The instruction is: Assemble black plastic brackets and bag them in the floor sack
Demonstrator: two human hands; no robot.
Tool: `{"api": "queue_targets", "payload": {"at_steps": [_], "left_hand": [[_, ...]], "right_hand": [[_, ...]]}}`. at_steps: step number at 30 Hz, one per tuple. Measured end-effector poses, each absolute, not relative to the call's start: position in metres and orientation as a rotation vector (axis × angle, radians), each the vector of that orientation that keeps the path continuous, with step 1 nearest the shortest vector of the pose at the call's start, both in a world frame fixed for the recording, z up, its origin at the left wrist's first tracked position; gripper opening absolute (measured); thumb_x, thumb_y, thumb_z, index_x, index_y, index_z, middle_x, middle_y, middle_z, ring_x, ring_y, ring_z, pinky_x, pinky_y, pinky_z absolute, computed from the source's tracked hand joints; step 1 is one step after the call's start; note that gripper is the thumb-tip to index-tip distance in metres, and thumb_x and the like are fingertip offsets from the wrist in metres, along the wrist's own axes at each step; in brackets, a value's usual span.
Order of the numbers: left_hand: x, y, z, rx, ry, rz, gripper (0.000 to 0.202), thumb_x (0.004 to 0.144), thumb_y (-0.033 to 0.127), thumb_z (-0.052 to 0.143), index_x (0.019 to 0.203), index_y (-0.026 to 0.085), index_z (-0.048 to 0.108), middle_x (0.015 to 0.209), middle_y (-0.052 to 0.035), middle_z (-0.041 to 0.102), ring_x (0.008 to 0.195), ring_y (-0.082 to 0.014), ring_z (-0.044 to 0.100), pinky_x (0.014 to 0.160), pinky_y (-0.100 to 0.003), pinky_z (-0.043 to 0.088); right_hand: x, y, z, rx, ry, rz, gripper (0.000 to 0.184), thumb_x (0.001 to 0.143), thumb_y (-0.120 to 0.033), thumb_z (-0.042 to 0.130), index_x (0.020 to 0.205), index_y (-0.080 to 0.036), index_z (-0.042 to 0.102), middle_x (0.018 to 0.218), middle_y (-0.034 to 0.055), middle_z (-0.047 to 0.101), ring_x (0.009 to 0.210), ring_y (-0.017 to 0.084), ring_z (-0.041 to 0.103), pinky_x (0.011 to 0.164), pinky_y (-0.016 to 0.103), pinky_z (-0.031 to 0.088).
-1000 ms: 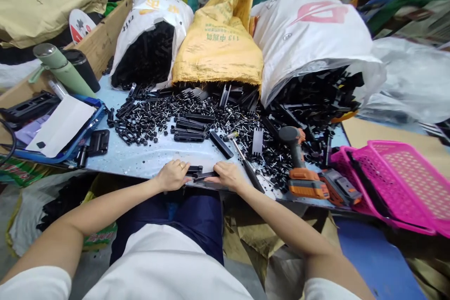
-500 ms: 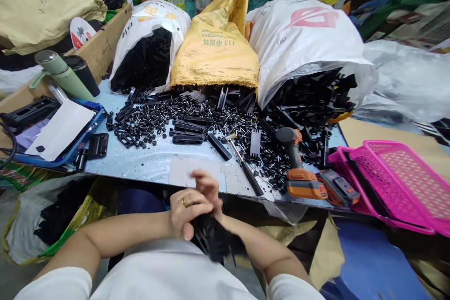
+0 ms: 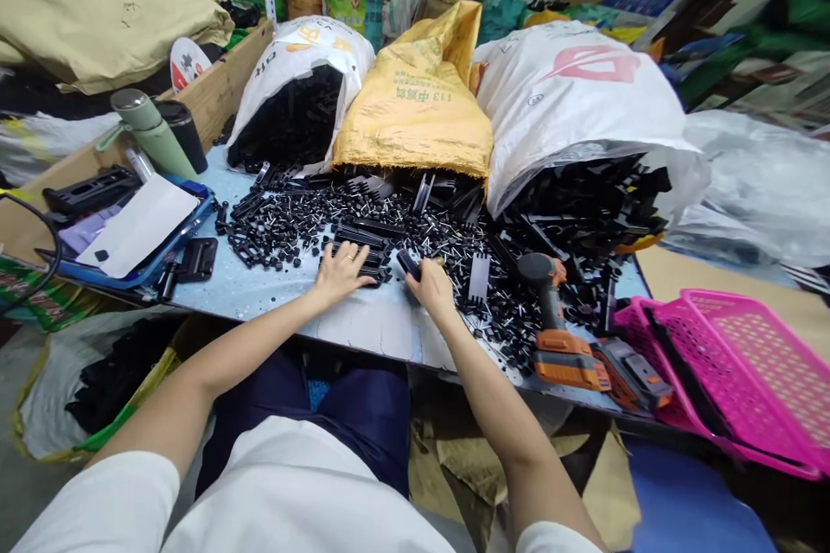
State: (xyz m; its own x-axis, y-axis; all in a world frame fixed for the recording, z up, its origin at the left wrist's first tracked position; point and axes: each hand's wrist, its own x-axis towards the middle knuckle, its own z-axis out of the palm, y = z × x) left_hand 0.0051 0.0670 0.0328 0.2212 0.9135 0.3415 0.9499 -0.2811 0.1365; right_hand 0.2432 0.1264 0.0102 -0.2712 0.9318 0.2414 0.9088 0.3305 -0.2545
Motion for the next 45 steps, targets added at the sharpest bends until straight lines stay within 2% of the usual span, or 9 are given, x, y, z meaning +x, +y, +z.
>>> {"api": "queue_targets", "payload": {"at_steps": [3,9,15,18,21,24,32,38,45], "left_hand": [[-0.057,0.087,0.042,-2.002,-2.160,-0.728,0.039,0.090,0.039,0.044,0.117,0.013,0.051,0.119,-0.0181,0.055,0.113,-0.0326,0.045,0.091,-0.048,0.035],[-0.199,0.139,0.050,-1.446,-2.722,-0.814,0.016,0.084,0.017,0.054,0.082,0.002,0.052,0.100,-0.0225,0.058,0.108,-0.0298,0.041,0.090,-0.053,0.035],[-0.237,0.165,0.055,-1.527,-2.734,-0.833,0.029,0.087,0.020,0.055,0.063,0.008,0.044,0.085,-0.0134,0.060,0.107,-0.0226,0.043,0.096,-0.049,0.033],[-0.239,0.177,0.055,-1.584,-2.748,-0.850,0.029,0.083,0.025,0.062,0.067,0.004,0.049,0.087,-0.0151,0.062,0.107,-0.0234,0.045,0.094,-0.048,0.037],[-0.236,0.181,0.051,-1.601,-2.757,-0.849,0.032,0.083,0.029,0.063,0.094,0.000,0.055,0.102,-0.0160,0.060,0.103,-0.0229,0.052,0.088,-0.046,0.044],[-0.232,0.174,0.046,-1.634,-2.715,-0.823,0.035,0.089,0.031,0.053,0.118,0.013,0.051,0.117,-0.0102,0.055,0.099,-0.0194,0.057,0.084,-0.042,0.049],[-0.187,0.126,0.074,-1.828,-2.482,-0.804,0.031,0.091,0.023,0.048,0.113,0.000,0.048,0.112,-0.0198,0.055,0.096,-0.0217,0.057,0.087,-0.039,0.044],[-0.056,0.027,0.080,-2.385,-2.188,-1.180,0.036,0.095,0.033,0.034,0.121,0.017,0.053,0.090,-0.0063,0.064,0.085,-0.0194,0.062,0.078,-0.031,0.048],[0.005,-0.022,0.068,-2.508,-2.170,-1.492,0.038,0.092,0.030,0.045,0.127,0.019,0.054,0.082,-0.0033,0.059,0.075,-0.0141,0.059,0.070,-0.026,0.049]], "right_hand": [[0.239,0.105,0.018,-1.599,-2.178,0.303,0.028,0.084,-0.041,0.050,0.097,-0.017,0.052,0.075,0.0064,0.060,0.064,0.021,0.055,0.058,0.031,0.041],[0.209,0.048,0.017,-1.162,-2.470,0.252,0.049,0.088,-0.051,0.046,0.125,-0.020,0.046,0.092,0.0102,0.060,0.082,0.024,0.058,0.071,0.035,0.045],[0.186,0.025,0.003,-1.211,-2.595,0.106,0.052,0.087,-0.052,0.047,0.128,-0.020,0.047,0.094,0.0107,0.057,0.086,0.025,0.054,0.072,0.036,0.043],[0.179,0.022,0.002,-1.185,-2.583,0.098,0.048,0.089,-0.049,0.045,0.127,-0.021,0.047,0.094,0.0106,0.057,0.085,0.025,0.053,0.071,0.037,0.044],[0.175,0.022,0.001,-1.156,-2.569,0.075,0.044,0.090,-0.047,0.044,0.127,-0.023,0.047,0.094,0.0103,0.057,0.085,0.025,0.053,0.070,0.037,0.044],[0.175,0.023,0.002,-1.149,-2.571,0.076,0.040,0.091,-0.043,0.044,0.126,-0.024,0.049,0.091,0.0099,0.058,0.084,0.025,0.054,0.070,0.037,0.044],[0.187,0.022,0.020,-1.176,-2.216,0.675,0.042,0.093,-0.041,0.041,0.131,-0.025,0.046,0.103,0.0092,0.059,0.083,0.021,0.061,0.073,0.036,0.052],[0.160,0.025,0.030,-1.135,-1.425,1.502,0.052,0.088,-0.051,0.044,0.133,-0.023,0.045,0.092,0.0055,0.062,0.063,0.013,0.062,0.056,0.028,0.055],[0.153,0.025,0.048,-1.024,-1.402,1.571,0.059,0.084,-0.051,0.050,0.137,-0.025,0.043,0.084,0.0012,0.061,0.057,0.009,0.057,0.054,0.025,0.054]]}}
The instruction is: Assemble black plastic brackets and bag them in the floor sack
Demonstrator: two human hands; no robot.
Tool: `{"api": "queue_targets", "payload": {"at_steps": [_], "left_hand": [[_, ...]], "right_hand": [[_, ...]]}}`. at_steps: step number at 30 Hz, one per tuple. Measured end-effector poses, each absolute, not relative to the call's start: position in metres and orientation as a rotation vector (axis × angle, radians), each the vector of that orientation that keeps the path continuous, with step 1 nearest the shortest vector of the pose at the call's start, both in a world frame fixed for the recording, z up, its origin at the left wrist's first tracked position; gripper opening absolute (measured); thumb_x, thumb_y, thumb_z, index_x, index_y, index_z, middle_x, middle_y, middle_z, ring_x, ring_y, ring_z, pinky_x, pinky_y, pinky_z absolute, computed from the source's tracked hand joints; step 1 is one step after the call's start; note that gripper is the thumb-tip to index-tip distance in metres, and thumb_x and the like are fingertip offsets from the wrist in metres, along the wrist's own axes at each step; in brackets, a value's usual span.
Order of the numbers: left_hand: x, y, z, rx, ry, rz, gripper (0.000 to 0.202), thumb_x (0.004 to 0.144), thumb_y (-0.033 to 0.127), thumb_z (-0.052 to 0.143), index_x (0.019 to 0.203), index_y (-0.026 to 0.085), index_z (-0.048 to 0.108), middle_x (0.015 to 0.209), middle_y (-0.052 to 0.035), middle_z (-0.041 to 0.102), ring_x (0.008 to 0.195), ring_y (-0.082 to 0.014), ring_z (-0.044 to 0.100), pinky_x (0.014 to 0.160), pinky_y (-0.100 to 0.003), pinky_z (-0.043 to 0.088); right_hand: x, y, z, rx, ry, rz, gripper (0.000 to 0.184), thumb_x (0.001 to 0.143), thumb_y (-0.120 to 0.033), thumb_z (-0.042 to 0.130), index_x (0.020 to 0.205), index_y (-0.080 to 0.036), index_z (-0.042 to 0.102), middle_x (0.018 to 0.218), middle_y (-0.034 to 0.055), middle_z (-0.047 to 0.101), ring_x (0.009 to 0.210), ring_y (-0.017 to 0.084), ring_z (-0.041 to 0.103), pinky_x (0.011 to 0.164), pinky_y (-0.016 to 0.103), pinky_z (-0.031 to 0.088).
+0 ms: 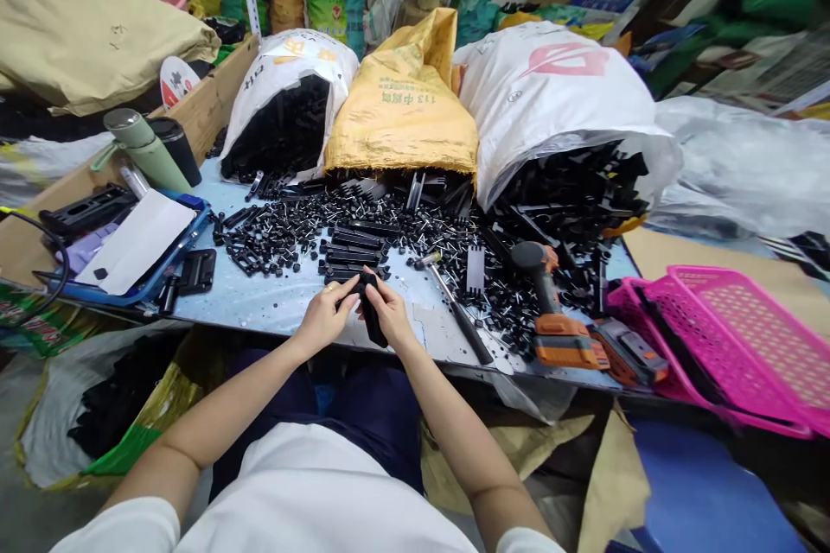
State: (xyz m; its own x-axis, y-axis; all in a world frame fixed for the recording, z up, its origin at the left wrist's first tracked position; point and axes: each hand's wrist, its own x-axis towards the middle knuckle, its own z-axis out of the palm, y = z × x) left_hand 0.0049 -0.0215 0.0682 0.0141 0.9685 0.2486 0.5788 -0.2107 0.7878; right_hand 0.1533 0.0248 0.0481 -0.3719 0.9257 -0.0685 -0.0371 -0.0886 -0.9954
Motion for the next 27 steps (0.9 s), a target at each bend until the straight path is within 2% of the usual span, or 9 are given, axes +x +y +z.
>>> {"api": "queue_targets", "payload": {"at_steps": [2,6,10,12,15,18,20,25,27], "left_hand": [[0.004,-0.024,0.070,1.853,1.612,1.076,0.037,0.091,0.029,0.046,0.126,0.020,0.055,0.085,-0.0042,0.058,0.077,-0.0145,0.058,0.073,-0.026,0.048],[0.010,-0.031,0.073,1.905,1.596,1.124,0.034,0.091,0.029,0.046,0.122,0.020,0.058,0.084,-0.0043,0.055,0.078,-0.0146,0.057,0.073,-0.027,0.048],[0.032,-0.035,0.072,1.764,1.611,1.517,0.035,0.094,0.028,0.041,0.125,0.020,0.055,0.088,-0.0054,0.053,0.080,-0.0132,0.056,0.073,-0.026,0.048],[0.039,-0.035,0.073,1.735,1.583,1.642,0.035,0.094,0.027,0.039,0.125,0.020,0.055,0.091,-0.0064,0.053,0.080,-0.0127,0.056,0.072,-0.025,0.048],[0.034,-0.032,0.075,1.777,1.515,1.617,0.035,0.094,0.026,0.040,0.124,0.020,0.056,0.091,-0.0064,0.055,0.079,-0.0123,0.056,0.071,-0.025,0.048],[0.022,-0.027,0.077,1.850,1.442,1.487,0.034,0.093,0.027,0.041,0.121,0.019,0.059,0.089,-0.0058,0.058,0.078,-0.0124,0.057,0.071,-0.025,0.049],[0.018,-0.024,0.074,1.878,1.422,1.451,0.034,0.093,0.027,0.040,0.120,0.018,0.059,0.090,-0.0064,0.059,0.078,-0.0127,0.057,0.071,-0.025,0.049],[0.024,-0.027,0.046,1.757,1.616,1.536,0.037,0.094,0.030,0.035,0.123,0.018,0.056,0.104,-0.0112,0.060,0.094,-0.0180,0.058,0.082,-0.032,0.050],[0.026,-0.034,0.030,1.636,1.685,1.479,0.039,0.094,0.032,0.034,0.126,0.018,0.052,0.107,-0.0118,0.059,0.095,-0.0192,0.059,0.080,-0.033,0.051]], "right_hand": [[0.165,0.029,0.053,-0.961,-1.631,1.450,0.056,0.082,-0.047,0.057,0.133,-0.026,0.049,0.091,0.0020,0.061,0.057,0.008,0.055,0.056,0.025,0.053],[0.179,0.031,0.061,-0.858,-1.981,1.109,0.049,0.081,-0.042,0.060,0.127,-0.025,0.055,0.096,0.0045,0.062,0.075,0.013,0.060,0.068,0.027,0.054],[0.164,0.013,0.064,-0.932,-1.789,0.979,0.048,0.090,-0.043,0.047,0.134,-0.025,0.047,0.098,0.0058,0.061,0.064,0.011,0.059,0.060,0.025,0.054],[0.154,0.002,0.063,-0.945,-1.719,0.901,0.048,0.091,-0.042,0.045,0.135,-0.024,0.046,0.105,0.0082,0.060,0.069,0.012,0.060,0.064,0.026,0.054],[0.147,-0.009,0.057,-0.939,-1.695,0.816,0.048,0.091,-0.039,0.046,0.136,-0.023,0.045,0.112,0.0101,0.059,0.080,0.015,0.061,0.074,0.029,0.054],[0.144,-0.012,0.049,-0.967,-1.674,0.862,0.050,0.092,-0.039,0.045,0.139,-0.023,0.041,0.106,0.0095,0.061,0.069,0.014,0.060,0.067,0.029,0.054],[0.140,-0.012,0.044,-1.021,-1.651,0.870,0.051,0.092,-0.040,0.043,0.139,-0.022,0.039,0.105,0.0098,0.062,0.068,0.014,0.060,0.065,0.029,0.054],[0.126,-0.013,0.036,-1.089,-1.737,0.785,0.051,0.095,-0.043,0.035,0.141,-0.022,0.037,0.119,0.0103,0.058,0.103,0.018,0.058,0.087,0.030,0.049],[0.131,-0.004,0.037,-1.113,-1.929,0.766,0.050,0.095,-0.043,0.034,0.141,-0.023,0.035,0.119,0.0088,0.058,0.105,0.018,0.057,0.087,0.030,0.048]]}}
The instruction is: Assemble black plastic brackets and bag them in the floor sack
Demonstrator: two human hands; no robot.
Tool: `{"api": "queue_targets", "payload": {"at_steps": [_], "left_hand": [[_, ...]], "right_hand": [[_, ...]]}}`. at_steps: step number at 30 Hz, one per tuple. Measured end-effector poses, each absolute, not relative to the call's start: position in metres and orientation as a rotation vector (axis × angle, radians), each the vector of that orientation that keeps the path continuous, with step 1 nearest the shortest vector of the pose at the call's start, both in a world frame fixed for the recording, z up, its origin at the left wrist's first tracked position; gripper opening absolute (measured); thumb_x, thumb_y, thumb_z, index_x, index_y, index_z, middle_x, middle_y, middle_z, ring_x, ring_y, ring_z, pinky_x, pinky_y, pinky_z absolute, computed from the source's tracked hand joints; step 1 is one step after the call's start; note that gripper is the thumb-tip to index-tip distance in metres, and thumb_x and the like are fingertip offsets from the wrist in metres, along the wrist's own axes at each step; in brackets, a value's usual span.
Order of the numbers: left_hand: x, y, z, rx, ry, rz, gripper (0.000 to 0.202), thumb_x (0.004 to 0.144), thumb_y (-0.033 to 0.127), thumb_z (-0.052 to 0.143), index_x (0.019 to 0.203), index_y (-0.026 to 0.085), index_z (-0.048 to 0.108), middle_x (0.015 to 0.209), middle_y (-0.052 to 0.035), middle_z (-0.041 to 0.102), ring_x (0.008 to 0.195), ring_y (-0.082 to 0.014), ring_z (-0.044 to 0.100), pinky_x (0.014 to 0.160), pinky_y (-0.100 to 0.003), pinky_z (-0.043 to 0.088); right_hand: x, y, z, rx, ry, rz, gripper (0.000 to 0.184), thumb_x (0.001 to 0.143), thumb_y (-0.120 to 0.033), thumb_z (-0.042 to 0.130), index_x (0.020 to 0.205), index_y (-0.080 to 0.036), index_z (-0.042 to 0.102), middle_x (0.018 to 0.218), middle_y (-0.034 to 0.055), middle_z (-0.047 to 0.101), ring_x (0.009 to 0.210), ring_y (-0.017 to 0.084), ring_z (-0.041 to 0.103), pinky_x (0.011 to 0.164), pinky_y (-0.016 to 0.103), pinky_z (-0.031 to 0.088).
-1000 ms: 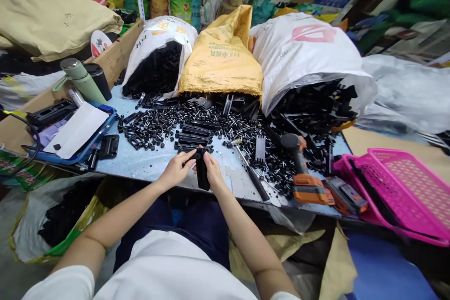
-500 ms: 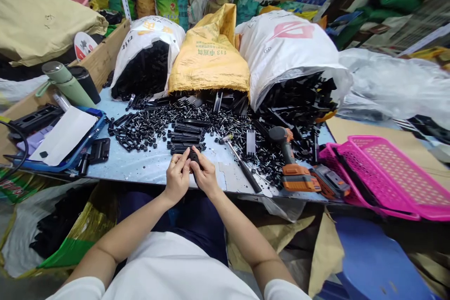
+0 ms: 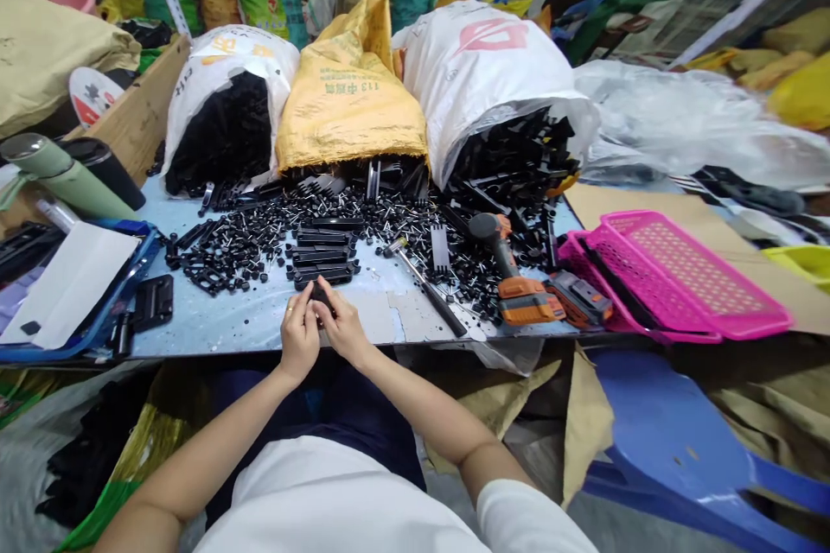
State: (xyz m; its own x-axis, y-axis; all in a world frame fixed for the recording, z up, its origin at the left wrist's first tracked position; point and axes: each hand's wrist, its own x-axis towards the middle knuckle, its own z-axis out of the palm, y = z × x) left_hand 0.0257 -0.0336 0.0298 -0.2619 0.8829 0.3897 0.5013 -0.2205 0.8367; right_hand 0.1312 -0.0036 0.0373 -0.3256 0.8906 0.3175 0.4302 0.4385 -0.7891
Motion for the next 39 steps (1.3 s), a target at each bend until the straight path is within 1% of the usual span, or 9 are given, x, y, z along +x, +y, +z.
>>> {"api": "queue_targets", "payload": {"at_steps": [3,9,15,20,26,29,32,36,39], "left_hand": [[0.022,-0.044,0.016,1.511,1.804,1.251,0.048,0.092,0.032,0.038,0.138,0.018,0.036,0.103,-0.0113,0.059,0.085,-0.0191,0.062,0.070,-0.033,0.053],[0.015,-0.032,0.035,2.425,1.528,0.560,0.055,0.079,0.011,0.048,0.132,0.026,0.045,0.130,-0.0107,0.048,0.123,-0.0290,0.042,0.104,-0.054,0.026],[0.023,-0.007,0.035,2.650,1.321,0.104,0.048,0.084,0.002,0.039,0.127,0.020,0.049,0.097,-0.0084,0.061,0.090,-0.0200,0.056,0.086,-0.039,0.041],[0.027,-0.010,0.030,2.665,1.534,0.167,0.047,0.085,0.003,0.036,0.128,0.018,0.047,0.093,-0.0091,0.059,0.085,-0.0204,0.055,0.073,-0.034,0.044],[0.013,-0.017,0.021,2.572,1.600,0.281,0.042,0.086,0.006,0.040,0.125,0.018,0.051,0.093,-0.0099,0.060,0.086,-0.0228,0.057,0.074,-0.037,0.047],[0.012,-0.017,0.024,2.363,1.566,0.584,0.038,0.087,0.024,0.051,0.125,0.020,0.050,0.106,-0.0115,0.060,0.102,-0.0256,0.055,0.086,-0.043,0.046],[0.027,-0.013,0.040,1.855,1.449,0.962,0.044,0.088,0.040,0.051,0.127,0.020,0.049,0.111,-0.0119,0.059,0.104,-0.0243,0.057,0.087,-0.041,0.047],[0.050,-0.002,0.065,1.014,1.053,1.241,0.053,0.087,0.051,0.045,0.127,0.016,0.045,0.107,-0.0130,0.062,0.086,-0.0202,0.066,0.072,-0.035,0.053],[0.048,0.000,0.073,0.673,1.036,1.331,0.046,0.076,0.047,0.064,0.103,0.011,0.055,0.076,-0.0049,0.065,0.058,-0.0122,0.062,0.055,-0.024,0.049]], "right_hand": [[0.165,0.039,0.048,-1.237,-2.206,0.601,0.048,0.093,-0.043,0.040,0.137,-0.025,0.041,0.116,0.0067,0.060,0.101,0.018,0.057,0.084,0.030,0.047],[0.298,0.199,0.094,-2.003,-1.982,0.005,0.040,0.093,-0.032,0.040,0.126,-0.012,0.050,0.120,0.0167,0.054,0.113,0.023,0.042,0.087,0.034,0.037],[0.382,0.278,0.125,-2.276,-1.769,0.095,0.040,0.093,-0.029,0.039,0.108,0.005,0.055,0.105,0.0308,0.055,0.105,0.027,0.046,0.084,0.043,0.034],[0.387,0.281,0.126,-2.054,-1.749,0.310,0.047,0.094,-0.044,0.034,0.089,-0.004,0.058,0.093,0.0200,0.060,0.095,0.018,0.055,0.089,0.040,0.034],[0.388,0.270,0.150,-1.863,-1.775,-0.014,0.038,0.085,-0.036,0.050,0.059,-0.009,0.053,0.079,0.0186,0.061,0.089,0.021,0.060,0.080,0.039,0.040],[0.379,0.238,0.164,-1.793,-1.839,-0.095,0.028,0.077,-0.031,0.058,0.073,-0.003,0.060,0.091,0.0220,0.061,0.095,0.023,0.059,0.082,0.037,0.039],[0.339,0.180,0.159,-1.594,-1.895,0.029,0.031,0.078,-0.032,0.059,0.098,-0.009,0.060,0.096,0.0131,0.064,0.088,0.017,0.060,0.077,0.029,0.044],[0.257,0.082,0.116,-1.114,-1.782,0.794,0.033,0.086,-0.043,0.052,0.104,-0.015,0.056,0.093,0.0069,0.066,0.073,0.014,0.063,0.064,0.028,0.051],[0.224,0.019,0.087,-1.080,-2.001,0.992,0.038,0.092,-0.047,0.040,0.094,-0.015,0.062,0.077,0.0052,0.067,0.063,0.014,0.061,0.059,0.028,0.049]]}}
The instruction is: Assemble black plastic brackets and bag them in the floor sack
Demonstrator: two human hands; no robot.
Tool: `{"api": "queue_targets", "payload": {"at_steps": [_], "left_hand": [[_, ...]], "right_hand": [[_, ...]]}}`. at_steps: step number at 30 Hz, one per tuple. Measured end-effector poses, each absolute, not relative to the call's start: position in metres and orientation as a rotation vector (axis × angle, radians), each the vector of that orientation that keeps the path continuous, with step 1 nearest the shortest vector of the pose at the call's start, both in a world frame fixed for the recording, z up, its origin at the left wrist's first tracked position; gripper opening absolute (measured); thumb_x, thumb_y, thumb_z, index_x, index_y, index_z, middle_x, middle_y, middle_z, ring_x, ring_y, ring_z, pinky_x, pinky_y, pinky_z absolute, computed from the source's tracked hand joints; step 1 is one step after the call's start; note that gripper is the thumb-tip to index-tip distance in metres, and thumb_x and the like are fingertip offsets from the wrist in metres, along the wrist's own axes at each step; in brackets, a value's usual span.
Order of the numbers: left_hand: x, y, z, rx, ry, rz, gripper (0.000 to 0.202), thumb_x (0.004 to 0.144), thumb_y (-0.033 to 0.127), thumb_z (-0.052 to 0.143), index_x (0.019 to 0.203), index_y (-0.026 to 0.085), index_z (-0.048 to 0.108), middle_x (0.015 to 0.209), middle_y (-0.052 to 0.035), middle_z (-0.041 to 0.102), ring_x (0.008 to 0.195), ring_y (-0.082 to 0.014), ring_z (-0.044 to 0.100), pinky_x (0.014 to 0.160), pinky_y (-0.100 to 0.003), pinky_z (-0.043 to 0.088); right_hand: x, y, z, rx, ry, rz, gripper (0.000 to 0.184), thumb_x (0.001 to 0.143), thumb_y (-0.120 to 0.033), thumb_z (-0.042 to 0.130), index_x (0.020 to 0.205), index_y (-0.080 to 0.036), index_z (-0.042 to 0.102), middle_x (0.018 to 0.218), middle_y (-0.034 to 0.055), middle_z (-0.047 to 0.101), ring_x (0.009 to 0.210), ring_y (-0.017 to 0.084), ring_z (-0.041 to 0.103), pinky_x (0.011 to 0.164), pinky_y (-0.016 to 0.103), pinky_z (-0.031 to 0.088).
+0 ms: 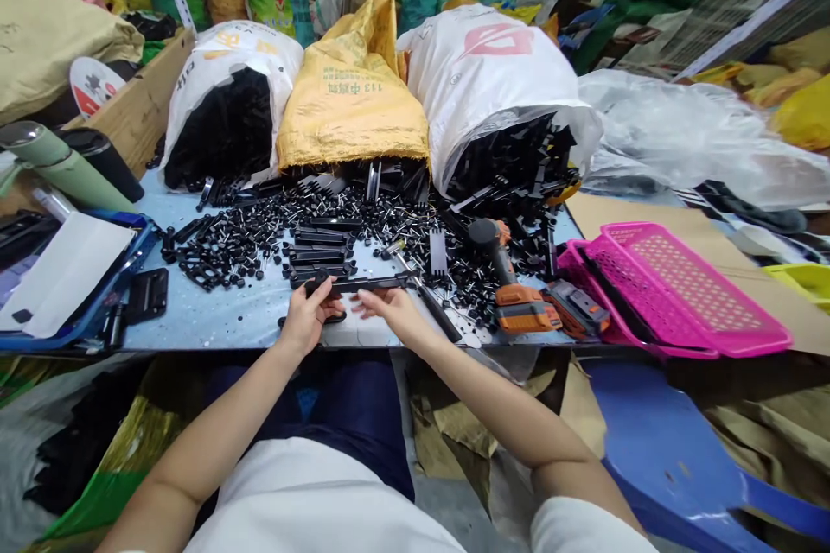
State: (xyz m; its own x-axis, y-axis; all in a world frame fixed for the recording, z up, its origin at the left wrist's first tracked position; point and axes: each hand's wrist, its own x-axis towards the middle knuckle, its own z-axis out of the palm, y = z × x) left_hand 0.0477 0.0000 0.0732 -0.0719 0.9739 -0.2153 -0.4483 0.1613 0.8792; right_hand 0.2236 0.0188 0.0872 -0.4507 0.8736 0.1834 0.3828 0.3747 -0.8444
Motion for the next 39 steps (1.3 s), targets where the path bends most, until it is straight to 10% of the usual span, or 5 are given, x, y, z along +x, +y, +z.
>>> {"api": "queue_targets", "payload": {"at_steps": [7,14,19,26,39], "left_hand": [[0.041,-0.028,0.062,0.768,1.231,1.110,0.036,0.073,0.046,0.065,0.074,0.012,0.053,0.058,-0.0008,0.058,0.040,-0.0089,0.051,0.039,-0.020,0.038],[0.019,-0.011,0.039,2.021,1.371,0.724,0.036,0.087,0.033,0.049,0.119,0.018,0.052,0.109,-0.0103,0.060,0.108,-0.0243,0.051,0.094,-0.042,0.039],[0.016,0.002,0.031,2.369,1.324,0.258,0.033,0.090,0.025,0.041,0.121,0.018,0.050,0.109,-0.0105,0.057,0.106,-0.0239,0.051,0.090,-0.038,0.039],[0.021,-0.002,0.037,2.403,1.377,0.242,0.065,0.066,0.067,0.061,0.107,0.018,0.051,0.102,-0.0101,0.057,0.095,-0.0282,0.054,0.082,-0.040,0.041],[0.004,-0.006,0.033,2.434,1.305,0.558,0.052,0.072,0.053,0.063,0.107,0.018,0.050,0.100,-0.0100,0.059,0.093,-0.0260,0.059,0.076,-0.035,0.047]], "right_hand": [[0.235,-0.016,0.087,-1.043,-2.674,0.223,0.035,0.094,-0.041,0.040,0.114,-0.017,0.058,0.102,0.0131,0.064,0.094,0.022,0.058,0.082,0.034,0.041],[0.266,0.008,0.069,-1.039,-3.027,0.407,0.037,0.094,-0.047,0.039,0.112,-0.019,0.054,0.091,0.0061,0.062,0.081,0.016,0.060,0.067,0.024,0.038],[0.260,0.008,0.049,-1.106,-3.099,0.360,0.037,0.093,-0.050,0.038,0.100,-0.019,0.056,0.089,0.0054,0.063,0.080,0.016,0.061,0.063,0.024,0.034],[0.241,0.001,0.054,-1.326,-3.046,0.253,0.042,0.094,-0.053,0.028,0.101,-0.021,0.054,0.087,0.0063,0.063,0.072,0.017,0.060,0.058,0.025,0.030],[0.230,-0.002,0.079,-1.148,-3.031,-0.039,0.040,0.097,-0.042,0.026,0.104,-0.016,0.055,0.089,0.0114,0.061,0.080,0.020,0.055,0.067,0.030,0.027]]}}
